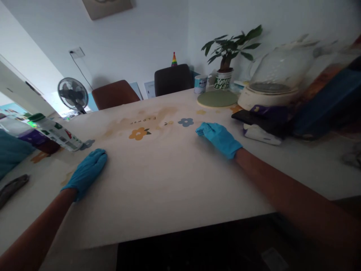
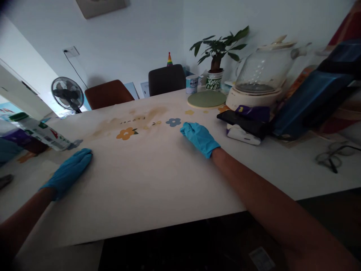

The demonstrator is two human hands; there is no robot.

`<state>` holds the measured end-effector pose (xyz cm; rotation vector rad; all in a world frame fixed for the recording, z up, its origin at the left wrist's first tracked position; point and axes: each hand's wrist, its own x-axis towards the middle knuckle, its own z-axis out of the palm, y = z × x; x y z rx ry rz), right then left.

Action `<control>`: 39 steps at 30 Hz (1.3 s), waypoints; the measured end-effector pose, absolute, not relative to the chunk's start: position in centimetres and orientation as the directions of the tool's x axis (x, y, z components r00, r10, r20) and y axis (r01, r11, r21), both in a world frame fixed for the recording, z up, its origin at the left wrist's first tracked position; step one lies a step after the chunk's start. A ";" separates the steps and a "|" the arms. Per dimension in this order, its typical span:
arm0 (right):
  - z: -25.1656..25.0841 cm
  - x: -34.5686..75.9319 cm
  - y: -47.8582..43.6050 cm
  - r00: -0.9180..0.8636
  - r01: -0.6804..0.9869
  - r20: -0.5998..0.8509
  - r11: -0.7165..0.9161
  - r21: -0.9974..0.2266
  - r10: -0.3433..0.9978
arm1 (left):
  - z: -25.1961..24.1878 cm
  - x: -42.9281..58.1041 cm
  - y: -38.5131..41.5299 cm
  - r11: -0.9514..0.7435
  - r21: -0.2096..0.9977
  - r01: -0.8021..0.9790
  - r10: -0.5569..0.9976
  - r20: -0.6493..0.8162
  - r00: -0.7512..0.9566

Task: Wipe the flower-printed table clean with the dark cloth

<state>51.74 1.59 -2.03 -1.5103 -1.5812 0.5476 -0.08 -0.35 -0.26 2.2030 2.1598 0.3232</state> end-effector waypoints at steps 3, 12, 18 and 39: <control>-2.1 51.7 1.6 0.105 0.570 0.282 0.174 -0.803 0.954 | -0.1 5.0 1.0 -0.124 0.255 0.959 0.991 0.074 0.109; -1.3 51.7 0.8 0.079 0.604 0.282 0.179 -0.777 0.956 | -0.4 22.7 4.2 -0.539 0.322 0.778 0.838 0.109 0.535; -1.0 51.7 0.8 0.065 0.684 0.270 0.154 -0.713 0.961 | -1.2 30.5 3.0 -0.631 0.286 0.721 0.768 0.100 0.633; -0.4 52.6 0.4 0.021 0.692 0.249 0.165 -0.702 0.968 | -1.2 5.3 -3.6 -0.105 0.116 0.988 0.994 0.008 0.105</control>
